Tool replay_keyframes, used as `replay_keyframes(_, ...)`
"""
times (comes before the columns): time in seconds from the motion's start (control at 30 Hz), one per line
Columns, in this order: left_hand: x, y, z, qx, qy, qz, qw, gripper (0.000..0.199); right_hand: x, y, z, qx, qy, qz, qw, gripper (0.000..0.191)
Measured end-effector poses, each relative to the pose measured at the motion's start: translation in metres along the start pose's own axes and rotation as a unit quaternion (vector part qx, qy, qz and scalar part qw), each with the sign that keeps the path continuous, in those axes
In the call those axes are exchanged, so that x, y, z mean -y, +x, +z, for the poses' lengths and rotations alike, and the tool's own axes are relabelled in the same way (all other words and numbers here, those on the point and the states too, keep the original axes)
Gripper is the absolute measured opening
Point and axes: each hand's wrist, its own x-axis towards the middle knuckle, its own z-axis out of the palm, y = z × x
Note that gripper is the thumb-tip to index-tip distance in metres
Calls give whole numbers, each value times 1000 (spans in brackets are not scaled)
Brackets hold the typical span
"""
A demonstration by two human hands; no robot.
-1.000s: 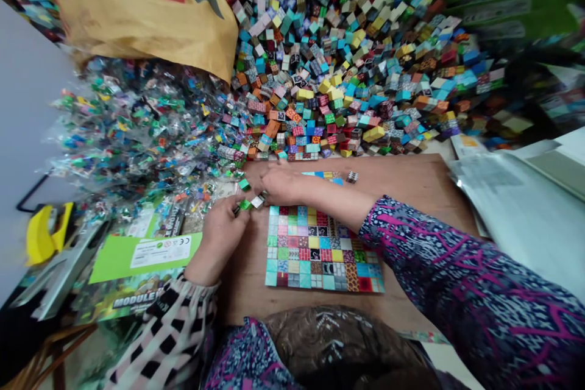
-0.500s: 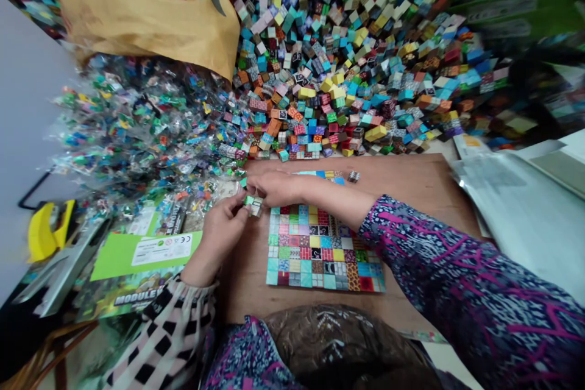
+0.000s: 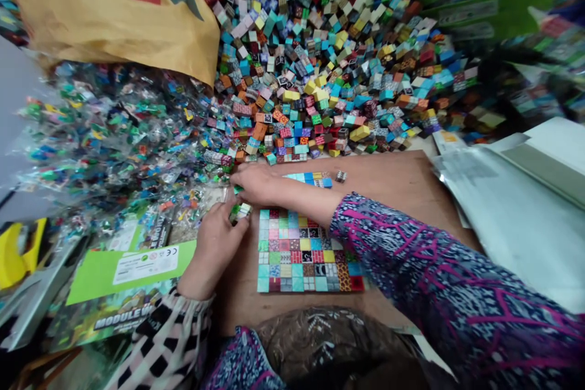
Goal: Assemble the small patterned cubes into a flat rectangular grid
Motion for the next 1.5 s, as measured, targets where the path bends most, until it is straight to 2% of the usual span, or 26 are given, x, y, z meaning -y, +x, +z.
replay_keyframes(0.07,0,-1,-1,-6,-3,1,1000,49,-11,-20,-9,-32,19,-3,999,22)
replay_keyframes(0.13,-1,-3,-1,-10,-2,-1,1000,49,-31,-50,-22,-58,43,27,997,19)
replay_keyframes(0.23,-1,-4,-1,-11,-3,10,1000,48,-75,-104,-39,-102,97,145,979,18)
replay_keyframes(0.33,2,-4,2,-19,-3,25,1000,49,-118,-158,-41,-195,94,250,944,20)
replay_keyframes(0.37,2,-3,2,-20,-1,26,999,49,-128,-173,-38,-203,83,274,936,22)
replay_keyframes(0.47,3,-2,3,-16,10,20,1000,51,-141,-201,-20,-143,77,301,940,14)
replay_keyframes(0.53,1,-2,1,-9,18,19,1000,52,-139,-205,-6,-123,85,288,946,9)
replay_keyframes(0.67,-1,-2,-3,1,30,17,999,53,-132,-193,14,-152,116,286,939,10)
replay_keyframes(0.73,-1,-2,-4,10,31,11,999,53,-131,-186,19,-175,137,278,934,22)
replay_keyframes(0.8,-1,-2,-5,15,30,13,999,53,-132,-182,21,-195,139,259,936,42)
replay_keyframes(0.9,1,-2,-5,11,30,23,999,51,-132,-180,17,-173,110,225,953,58)
replay_keyframes(1.07,2,-1,-6,7,30,16,999,50,-135,-185,6,-96,93,203,970,34)
replay_keyframes(1.2,1,3,-7,-30,-7,17,999,48,-139,-191,0,-85,132,197,968,36)
replay_keyframes(1.33,-13,10,-9,-39,-109,30,993,48,-134,-190,-6,-77,196,229,950,30)
replay_keyframes(1.5,-35,17,-8,-38,-185,75,979,40,-120,-174,-5,-117,206,268,934,20)
